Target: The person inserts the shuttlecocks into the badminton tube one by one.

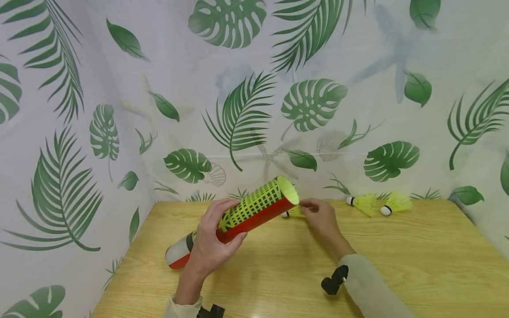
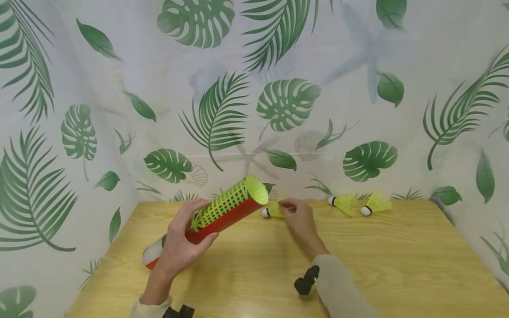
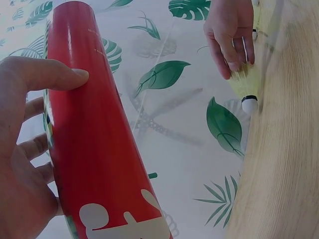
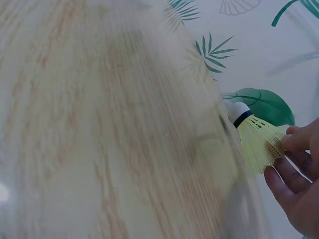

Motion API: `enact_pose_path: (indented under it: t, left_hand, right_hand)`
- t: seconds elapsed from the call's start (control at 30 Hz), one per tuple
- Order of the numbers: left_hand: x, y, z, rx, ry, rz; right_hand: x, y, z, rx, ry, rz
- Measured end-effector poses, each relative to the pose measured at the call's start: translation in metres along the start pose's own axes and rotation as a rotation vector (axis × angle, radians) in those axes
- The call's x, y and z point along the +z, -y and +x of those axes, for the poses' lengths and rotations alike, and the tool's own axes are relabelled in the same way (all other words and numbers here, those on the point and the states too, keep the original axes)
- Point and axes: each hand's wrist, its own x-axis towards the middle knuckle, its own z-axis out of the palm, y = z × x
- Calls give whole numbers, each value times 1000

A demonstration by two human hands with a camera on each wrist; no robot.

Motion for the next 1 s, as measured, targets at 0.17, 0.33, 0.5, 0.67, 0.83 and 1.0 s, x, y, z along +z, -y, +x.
enact_pose_path:
  t: [0.17, 0.33, 0.5, 0.67, 0.83, 1.0]
  left_hand:
    - [1, 0, 0, 0, 1, 0]
    - [1, 0, 0, -3, 3, -2]
    - [2, 1, 1, 3, 2, -5]
    - [1, 0, 1, 7, 1, 2]
    - [1, 1, 1, 10, 2, 9]
    - [1, 1, 1, 3, 4, 10]
  right_hand:
    - [-10, 6, -6, -10, -14, 9]
    - [-19, 12, -11, -54, -50, 11]
    - [-31, 22, -17, -137, -94, 42]
    - [-44, 31, -23, -210, -142, 74]
    - [-54, 37, -31, -223, -180, 113]
    - [-62, 44, -39, -230, -199, 179]
